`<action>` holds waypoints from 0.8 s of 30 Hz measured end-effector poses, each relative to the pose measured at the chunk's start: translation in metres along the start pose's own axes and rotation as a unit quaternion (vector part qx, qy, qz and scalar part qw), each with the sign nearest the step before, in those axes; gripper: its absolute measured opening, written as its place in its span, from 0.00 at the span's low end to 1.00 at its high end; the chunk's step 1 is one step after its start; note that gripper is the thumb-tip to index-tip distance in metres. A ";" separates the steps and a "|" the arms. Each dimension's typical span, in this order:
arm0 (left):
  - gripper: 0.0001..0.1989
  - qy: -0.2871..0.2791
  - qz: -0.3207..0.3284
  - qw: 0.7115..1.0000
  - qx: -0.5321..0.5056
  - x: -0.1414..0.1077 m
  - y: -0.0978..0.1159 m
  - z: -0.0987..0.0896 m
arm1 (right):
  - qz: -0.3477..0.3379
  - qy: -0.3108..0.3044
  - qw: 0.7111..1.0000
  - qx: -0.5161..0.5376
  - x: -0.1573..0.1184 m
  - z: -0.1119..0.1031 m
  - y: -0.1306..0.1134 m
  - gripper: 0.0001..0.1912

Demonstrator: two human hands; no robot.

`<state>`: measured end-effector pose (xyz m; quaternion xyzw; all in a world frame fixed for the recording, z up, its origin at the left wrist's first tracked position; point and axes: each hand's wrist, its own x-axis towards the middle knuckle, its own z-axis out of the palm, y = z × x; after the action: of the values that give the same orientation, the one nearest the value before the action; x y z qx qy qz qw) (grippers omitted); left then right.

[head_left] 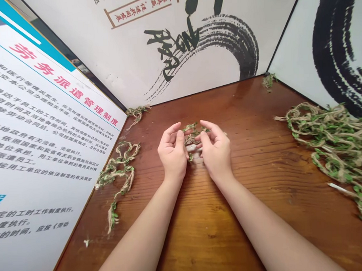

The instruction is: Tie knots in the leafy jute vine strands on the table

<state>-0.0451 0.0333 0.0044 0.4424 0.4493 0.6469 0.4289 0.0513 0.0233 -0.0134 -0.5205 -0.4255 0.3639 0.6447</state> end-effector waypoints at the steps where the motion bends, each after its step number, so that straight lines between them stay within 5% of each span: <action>1: 0.15 -0.007 0.004 1.000 0.010 -0.001 0.001 0.001 | -0.012 -0.029 0.999 0.010 0.000 0.001 0.002 0.21; 6: 0.12 -0.028 0.016 0.999 0.032 0.000 -0.003 0.001 | -0.042 -0.115 0.992 0.035 0.000 0.004 0.007 0.22; 17: 0.12 -0.054 0.004 0.997 0.047 0.000 -0.004 0.000 | -0.036 -0.047 0.998 -0.019 -0.004 0.004 -0.004 0.17; 24: 0.14 -0.088 -0.017 0.991 0.103 -0.005 0.000 -0.001 | -0.024 0.087 0.995 -0.030 -0.001 -0.002 -0.005 0.19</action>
<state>-0.0445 0.0282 0.0032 0.5318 0.4817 0.5485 0.4292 0.0525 0.0210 -0.0087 -0.5593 -0.3908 0.2889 0.6716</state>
